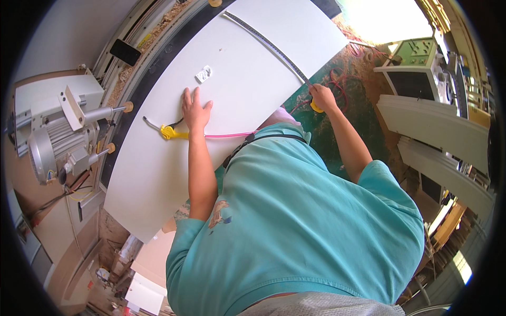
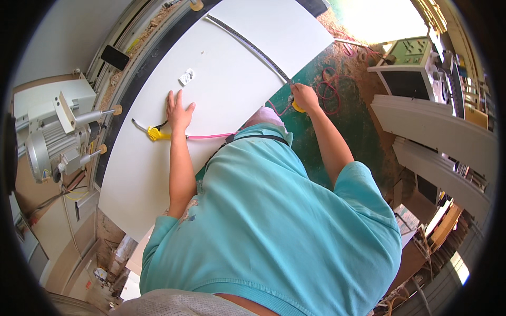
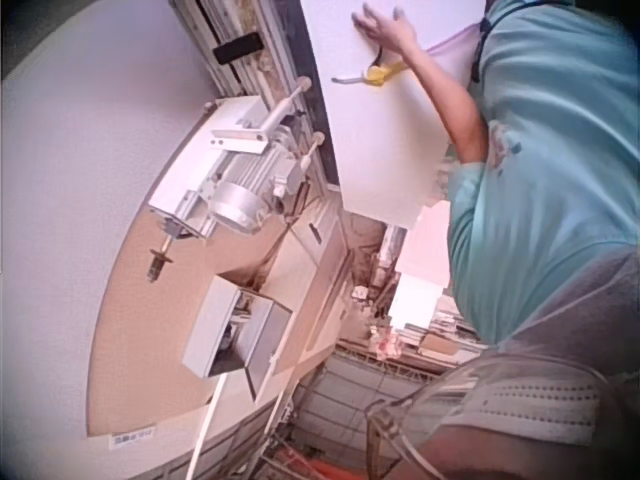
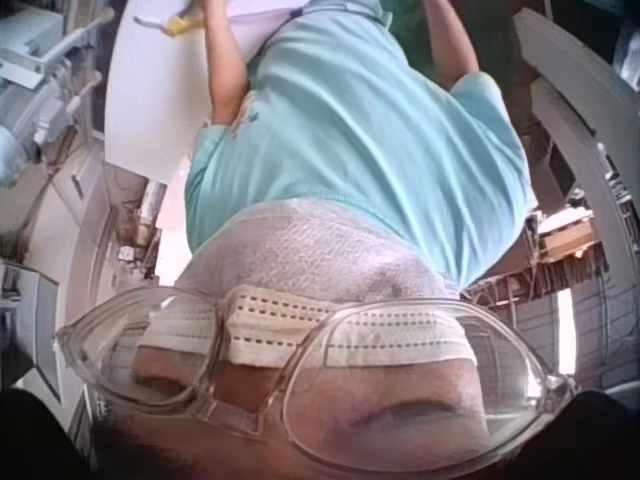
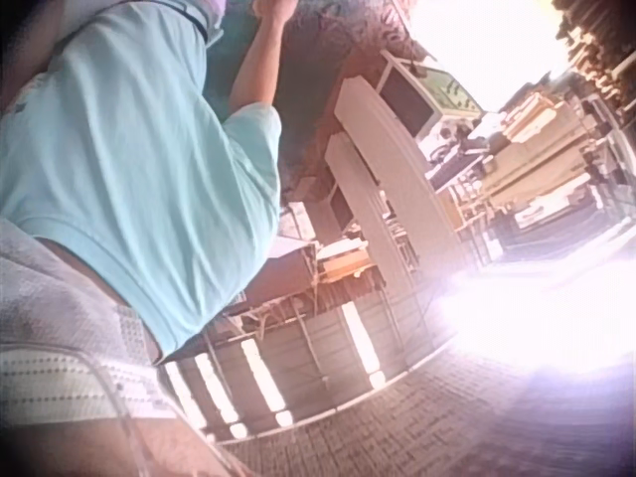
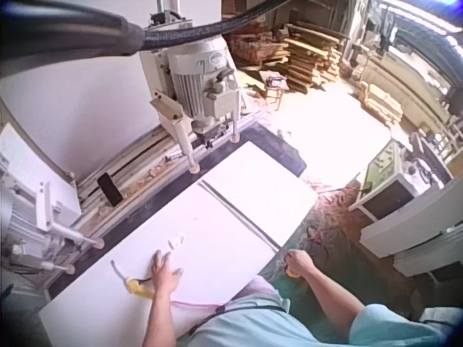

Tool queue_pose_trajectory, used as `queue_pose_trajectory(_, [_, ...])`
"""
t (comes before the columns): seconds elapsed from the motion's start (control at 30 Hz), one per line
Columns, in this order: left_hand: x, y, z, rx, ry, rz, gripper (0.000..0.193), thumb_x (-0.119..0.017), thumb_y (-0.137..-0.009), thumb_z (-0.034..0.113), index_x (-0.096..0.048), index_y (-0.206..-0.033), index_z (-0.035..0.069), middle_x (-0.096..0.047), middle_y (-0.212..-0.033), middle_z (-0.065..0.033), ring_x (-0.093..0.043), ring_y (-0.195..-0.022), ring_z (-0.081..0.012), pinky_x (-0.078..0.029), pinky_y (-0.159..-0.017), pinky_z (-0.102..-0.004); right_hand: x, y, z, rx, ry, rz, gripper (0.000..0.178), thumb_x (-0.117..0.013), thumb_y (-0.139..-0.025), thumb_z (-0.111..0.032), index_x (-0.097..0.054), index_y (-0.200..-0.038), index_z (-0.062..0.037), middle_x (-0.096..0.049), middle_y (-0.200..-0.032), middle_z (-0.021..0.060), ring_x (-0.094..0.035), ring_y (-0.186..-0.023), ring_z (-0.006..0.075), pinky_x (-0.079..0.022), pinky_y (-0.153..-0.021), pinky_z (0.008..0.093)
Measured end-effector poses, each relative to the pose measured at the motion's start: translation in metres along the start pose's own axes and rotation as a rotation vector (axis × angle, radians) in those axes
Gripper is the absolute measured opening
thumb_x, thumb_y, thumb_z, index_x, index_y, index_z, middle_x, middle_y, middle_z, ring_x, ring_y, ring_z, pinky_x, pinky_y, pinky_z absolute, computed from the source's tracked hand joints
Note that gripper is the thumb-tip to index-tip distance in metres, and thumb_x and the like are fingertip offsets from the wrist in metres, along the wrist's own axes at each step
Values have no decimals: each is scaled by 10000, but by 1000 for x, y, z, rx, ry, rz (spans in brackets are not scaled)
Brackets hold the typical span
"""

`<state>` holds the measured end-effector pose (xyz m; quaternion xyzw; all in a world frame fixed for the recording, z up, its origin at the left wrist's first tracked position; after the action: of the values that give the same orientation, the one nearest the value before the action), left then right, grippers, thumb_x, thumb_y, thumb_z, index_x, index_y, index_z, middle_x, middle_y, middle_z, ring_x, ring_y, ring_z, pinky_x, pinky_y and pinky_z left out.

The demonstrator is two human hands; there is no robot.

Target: The person handles large white panels, placing them on a workbench and using a yellow tool to manipulate them. They also use a tape measure to measure the panels and handle small metal pieces.

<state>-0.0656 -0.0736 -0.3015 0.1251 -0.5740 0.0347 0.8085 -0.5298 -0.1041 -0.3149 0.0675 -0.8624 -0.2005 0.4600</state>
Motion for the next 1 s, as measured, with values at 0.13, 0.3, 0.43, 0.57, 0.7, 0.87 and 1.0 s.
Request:
queue_pose_trajectory(0.13, [-8, -3, -4, -12, -34, -16, 752, -724, -831, 396, -389, -1481, 217, -239, -1591, -132, -227, -1467, -338, -253, -1171, -471, 1, 18, 33, -102, -54, 26, 383, -493, -972, -376, -661, -956, -32, -680, -886, 205, -648, -867, 403, -504, -760, 458])
queue_pose_trajectory(0.3, [-7, -3, -6, 12, -59, -47, 769, -724, -830, 414, -372, -1488, 228, -230, -1594, -132, -224, -1469, -334, -253, -1171, -484, 3, 21, 15, -70, -141, -60, 398, -502, -966, -375, -664, -931, -13, -678, -889, 210, -646, -865, 398, -503, -764, 453])
queue_pose_trajectory(0.43, [1, -8, -1, -4, -86, -78, 793, -727, -825, 421, -348, -1498, 244, -212, -1602, -123, -200, -1479, -322, -250, -1173, -484, -10, 3, -31, -34, -87, -83, 412, -482, -959, -385, -691, -951, -30, -688, -951, 214, -648, -916, 407, -511, -811, 468])
queue_pose_trajectory(0.57, [-1, -8, -1, 0, -83, -93, 802, -725, -824, 429, -338, -1503, 250, -203, -1607, -118, -189, -1484, -318, -246, -1175, -485, -23, -12, -44, -35, 8, -73, 418, -460, -958, -396, -698, -1012, -57, -692, -1018, 198, -643, -971, 413, -513, -858, 479])
queue_pose_trajectory(0.7, [-2, -8, -4, -2, -79, -84, 810, -726, -820, 439, -335, -1504, 252, -203, -1606, -122, -187, -1485, -317, -244, -1175, -488, -27, -5, -38, -20, 28, -12, 391, -463, -955, -394, -694, -1044, -92, -695, -1039, 182, -646, -975, 409, -518, -854, 482])
queue_pose_trajectory(0.87, [-4, -7, -4, -8, -87, -82, 812, -724, -821, 444, -333, -1506, 249, -201, -1608, -121, -186, -1486, -317, -240, -1176, -492, -22, 5, -26, -39, 40, 27, 349, -467, -955, -388, -683, -1110, -161, -700, -1040, 165, -655, -955, 401, -528, -827, 481])
queue_pose_trajectory(1.0, [-2, -7, -2, 4, -96, -98, 810, -721, -826, 451, -333, -1507, 249, -197, -1610, -121, -183, -1486, -322, -236, -1176, -493, -16, 9, -24, 7, 54, 42, 336, -467, -959, -378, -681, -1127, -181, -703, -1030, 159, -658, -950, 395, -531, -814, 483])
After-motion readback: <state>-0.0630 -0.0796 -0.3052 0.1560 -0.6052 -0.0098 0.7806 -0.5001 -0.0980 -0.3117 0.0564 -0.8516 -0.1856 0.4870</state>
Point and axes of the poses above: each hand's wrist, its own y-axis away from the middle knuckle, its own x-axis out of the back of the hand, z = x × y, the point moved 3 cm from there along -y, towards the middle knuckle
